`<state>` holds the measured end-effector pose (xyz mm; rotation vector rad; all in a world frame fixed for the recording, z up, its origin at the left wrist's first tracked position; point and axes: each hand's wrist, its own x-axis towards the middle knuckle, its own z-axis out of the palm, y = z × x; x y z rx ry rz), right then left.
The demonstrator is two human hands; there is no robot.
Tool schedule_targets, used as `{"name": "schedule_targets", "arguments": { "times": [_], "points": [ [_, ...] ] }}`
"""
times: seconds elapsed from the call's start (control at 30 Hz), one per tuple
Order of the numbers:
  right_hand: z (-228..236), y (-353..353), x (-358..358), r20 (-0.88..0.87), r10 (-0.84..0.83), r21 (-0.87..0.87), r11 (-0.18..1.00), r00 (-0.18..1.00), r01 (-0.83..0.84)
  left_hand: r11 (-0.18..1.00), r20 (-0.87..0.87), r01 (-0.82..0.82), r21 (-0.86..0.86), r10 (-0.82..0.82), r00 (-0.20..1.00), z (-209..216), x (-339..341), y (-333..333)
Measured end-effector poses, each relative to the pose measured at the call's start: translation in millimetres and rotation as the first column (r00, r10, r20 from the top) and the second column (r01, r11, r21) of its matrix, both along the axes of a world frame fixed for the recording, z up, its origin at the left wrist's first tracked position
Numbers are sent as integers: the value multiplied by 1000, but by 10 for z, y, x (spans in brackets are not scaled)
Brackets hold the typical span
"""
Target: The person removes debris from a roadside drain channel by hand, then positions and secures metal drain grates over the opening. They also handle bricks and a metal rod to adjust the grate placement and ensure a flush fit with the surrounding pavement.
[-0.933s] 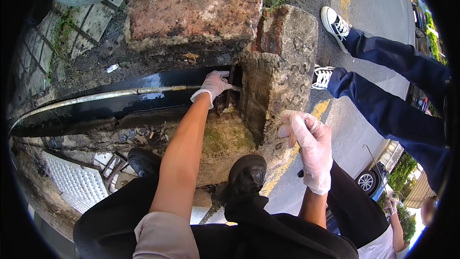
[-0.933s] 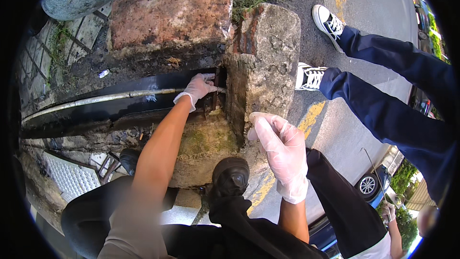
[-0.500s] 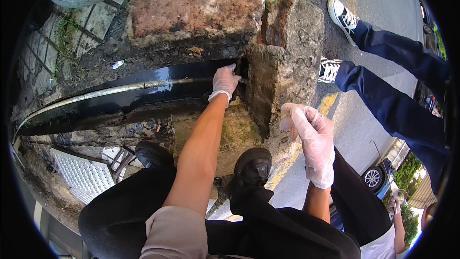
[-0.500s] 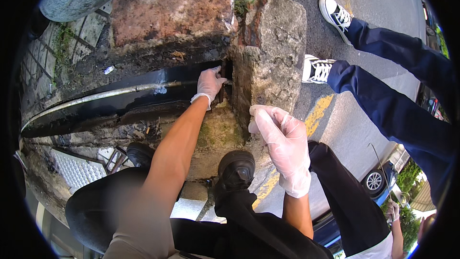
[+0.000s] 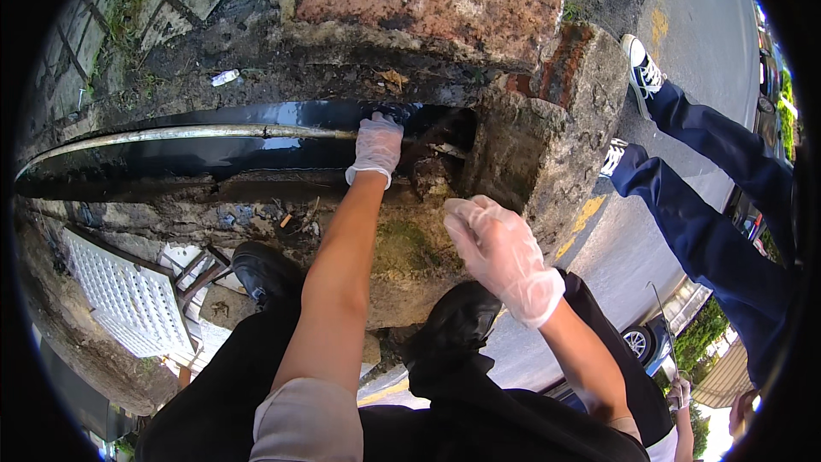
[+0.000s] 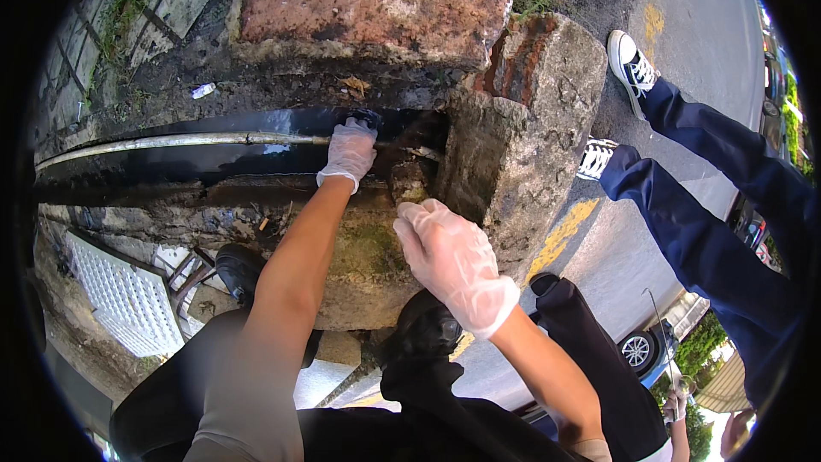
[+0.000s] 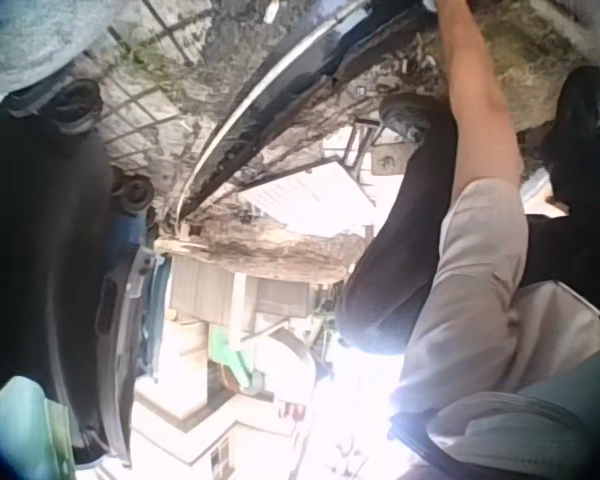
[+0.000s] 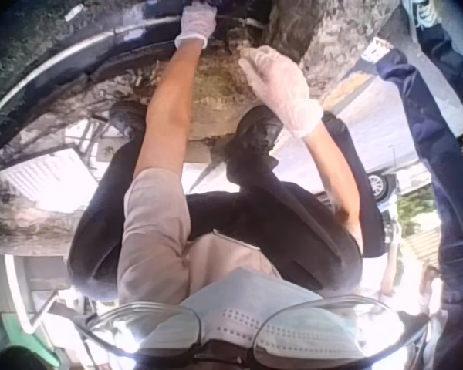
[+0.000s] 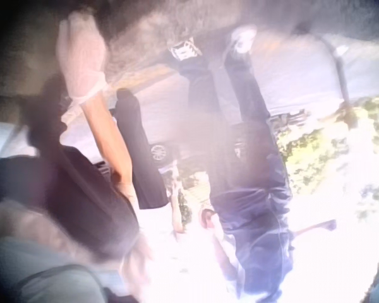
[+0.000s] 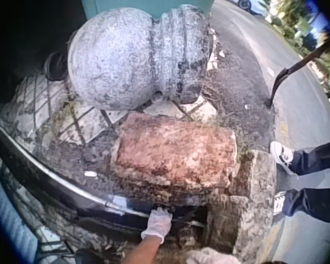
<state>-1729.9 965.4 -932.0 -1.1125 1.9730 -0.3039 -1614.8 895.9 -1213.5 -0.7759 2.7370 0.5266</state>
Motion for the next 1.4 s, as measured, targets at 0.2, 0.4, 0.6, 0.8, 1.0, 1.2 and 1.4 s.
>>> {"name": "schedule_targets", "arguments": {
  "times": [0.2,0.4,0.6,0.8,1.0,1.2,1.4],
  "points": [
    [-900,-123,-314,-126,285,160,951,950,-264,640,180,-436,633,427,886,390,-271,43],
    [-926,-212,-528,266,75,487,850,961,-201,753,109,-386,533,392,914,429,-372,276],
    [-1296,-421,-246,131,-259,673,732,957,105,543,326,-513,665,408,853,495,-438,214],
    [-2333,236,-228,-351,-276,429,802,895,416,361,249,-359,861,315,916,294,-177,104],
    [-2380,38,46,-343,-367,407,772,865,489,983,53,-85,-165,95,994,-59,110,-244],
    [-2458,274,-21,-371,-290,319,853,882,414,989,92,57,-134,-45,995,-116,220,-165],
    [-2415,281,-87,-350,-205,343,880,914,329,892,80,422,-160,-414,907,-137,283,-304]
  ]
}}
